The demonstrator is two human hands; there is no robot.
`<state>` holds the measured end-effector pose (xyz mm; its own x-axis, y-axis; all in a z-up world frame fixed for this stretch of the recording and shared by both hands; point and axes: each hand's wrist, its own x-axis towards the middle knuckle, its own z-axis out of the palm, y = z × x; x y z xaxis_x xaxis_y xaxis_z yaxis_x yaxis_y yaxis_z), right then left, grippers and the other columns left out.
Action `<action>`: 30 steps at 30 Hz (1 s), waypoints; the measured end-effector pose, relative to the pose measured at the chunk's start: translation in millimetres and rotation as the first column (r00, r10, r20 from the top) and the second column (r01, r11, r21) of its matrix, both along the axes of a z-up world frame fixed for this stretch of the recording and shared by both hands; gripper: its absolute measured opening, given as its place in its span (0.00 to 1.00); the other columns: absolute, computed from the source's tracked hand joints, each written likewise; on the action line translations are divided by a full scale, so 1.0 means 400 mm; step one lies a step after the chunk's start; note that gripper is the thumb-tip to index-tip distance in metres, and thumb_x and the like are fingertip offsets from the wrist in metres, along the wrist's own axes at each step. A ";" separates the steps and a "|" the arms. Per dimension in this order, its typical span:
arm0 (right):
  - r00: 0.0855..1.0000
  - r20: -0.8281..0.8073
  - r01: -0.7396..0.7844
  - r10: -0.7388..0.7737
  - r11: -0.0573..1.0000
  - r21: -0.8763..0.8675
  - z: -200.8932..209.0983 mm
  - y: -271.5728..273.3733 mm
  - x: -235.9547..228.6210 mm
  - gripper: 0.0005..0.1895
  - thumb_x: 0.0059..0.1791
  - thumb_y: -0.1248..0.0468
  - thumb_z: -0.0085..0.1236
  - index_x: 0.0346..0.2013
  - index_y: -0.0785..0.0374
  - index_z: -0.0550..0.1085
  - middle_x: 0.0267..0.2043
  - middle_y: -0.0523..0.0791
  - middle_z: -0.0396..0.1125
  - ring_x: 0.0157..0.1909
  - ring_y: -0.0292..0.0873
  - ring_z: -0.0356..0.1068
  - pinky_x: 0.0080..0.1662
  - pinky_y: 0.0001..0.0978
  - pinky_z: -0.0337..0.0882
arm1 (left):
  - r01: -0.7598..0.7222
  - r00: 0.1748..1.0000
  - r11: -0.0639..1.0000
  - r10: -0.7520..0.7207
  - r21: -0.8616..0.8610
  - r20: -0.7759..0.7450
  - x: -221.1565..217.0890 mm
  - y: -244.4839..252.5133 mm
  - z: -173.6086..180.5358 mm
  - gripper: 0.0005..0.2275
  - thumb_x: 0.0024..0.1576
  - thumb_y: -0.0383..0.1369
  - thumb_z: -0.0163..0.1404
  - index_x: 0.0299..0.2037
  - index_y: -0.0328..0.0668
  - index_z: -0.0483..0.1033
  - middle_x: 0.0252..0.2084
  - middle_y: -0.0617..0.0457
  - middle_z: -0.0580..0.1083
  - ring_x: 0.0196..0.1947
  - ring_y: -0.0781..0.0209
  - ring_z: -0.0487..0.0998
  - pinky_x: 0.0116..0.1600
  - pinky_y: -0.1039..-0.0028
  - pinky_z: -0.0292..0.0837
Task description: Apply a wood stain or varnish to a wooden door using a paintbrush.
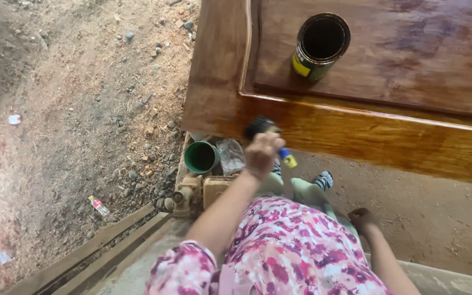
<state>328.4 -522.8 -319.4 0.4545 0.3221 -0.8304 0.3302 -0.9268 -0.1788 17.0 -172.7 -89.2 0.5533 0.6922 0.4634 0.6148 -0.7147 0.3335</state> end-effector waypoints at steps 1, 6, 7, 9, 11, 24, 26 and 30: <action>1.000 0.000 0.000 0.000 1.000 -0.001 -0.011 0.005 0.001 0.17 0.49 0.56 0.64 0.48 0.63 0.81 0.40 0.54 0.78 0.35 0.48 0.78 0.41 0.42 0.76 | 0.000 1.000 1.000 0.000 -0.001 0.000 0.036 -0.015 0.022 0.06 0.57 0.26 0.56 0.38 0.50 0.74 0.42 0.53 0.78 0.41 0.57 0.81 0.41 0.70 0.81; 0.974 -0.170 0.168 -0.151 0.982 0.087 0.021 0.079 -0.017 0.18 0.52 0.57 0.60 0.49 0.68 0.76 0.34 0.57 0.77 0.27 0.52 0.74 0.31 0.44 0.74 | 0.160 0.868 0.945 0.002 -0.285 0.496 0.140 -0.056 0.124 0.07 0.57 0.28 0.59 0.41 0.45 0.74 0.40 0.52 0.76 0.42 0.56 0.80 0.45 0.69 0.80; 0.973 -0.169 0.174 -0.158 0.982 0.079 0.037 0.083 -0.021 0.18 0.52 0.57 0.60 0.49 0.68 0.76 0.34 0.57 0.77 0.27 0.52 0.74 0.31 0.44 0.74 | 0.166 0.868 0.942 0.001 -0.292 0.497 0.130 -0.055 0.110 0.07 0.57 0.28 0.59 0.41 0.45 0.74 0.40 0.52 0.76 0.42 0.56 0.80 0.45 0.69 0.80; 0.967 -0.194 0.195 -0.168 0.972 0.129 0.062 0.106 -0.026 0.16 0.50 0.61 0.60 0.49 0.68 0.76 0.33 0.54 0.77 0.25 0.48 0.75 0.28 0.40 0.73 | 0.323 0.671 0.780 0.211 -0.536 0.711 0.111 -0.046 0.079 0.04 0.63 0.31 0.55 0.41 0.47 0.72 0.41 0.53 0.75 0.40 0.61 0.80 0.43 0.70 0.81; 0.969 -0.182 0.186 -0.165 0.977 0.105 0.096 0.115 -0.034 0.16 0.50 0.60 0.60 0.48 0.67 0.76 0.33 0.54 0.77 0.25 0.48 0.74 0.28 0.40 0.73 | 0.229 0.739 0.808 0.220 -0.544 0.637 0.023 -0.021 0.060 0.05 0.62 0.30 0.56 0.40 0.46 0.71 0.39 0.52 0.74 0.39 0.59 0.78 0.43 0.69 0.78; 0.943 -0.113 0.314 -0.314 0.949 -0.024 0.096 -0.094 -0.009 0.17 0.51 0.57 0.62 0.48 0.68 0.79 0.33 0.52 0.77 0.27 0.47 0.73 0.30 0.40 0.73 | 0.052 0.999 0.999 -0.052 -0.004 0.002 -0.036 0.036 0.127 0.10 0.53 0.24 0.52 0.44 0.46 0.74 0.44 0.50 0.75 0.48 0.49 0.78 0.48 0.62 0.80; 0.946 -0.101 0.309 -0.309 0.951 -0.013 0.115 -0.101 -0.014 0.17 0.51 0.58 0.62 0.49 0.67 0.79 0.33 0.52 0.77 0.27 0.47 0.72 0.31 0.41 0.73 | 0.076 0.988 0.997 -0.079 -0.030 -0.136 0.094 -0.010 0.039 0.06 0.56 0.25 0.53 0.41 0.48 0.74 0.43 0.50 0.75 0.44 0.52 0.78 0.41 0.67 0.79; 0.947 -0.147 0.294 -0.287 0.955 0.032 0.099 -0.091 0.018 0.17 0.50 0.58 0.62 0.49 0.66 0.78 0.33 0.52 0.77 0.28 0.46 0.75 0.32 0.42 0.74 | 0.213 0.977 0.965 -0.213 -0.152 0.015 0.315 -0.097 0.050 0.07 0.57 0.25 0.53 0.42 0.50 0.73 0.43 0.54 0.73 0.44 0.58 0.78 0.42 0.72 0.80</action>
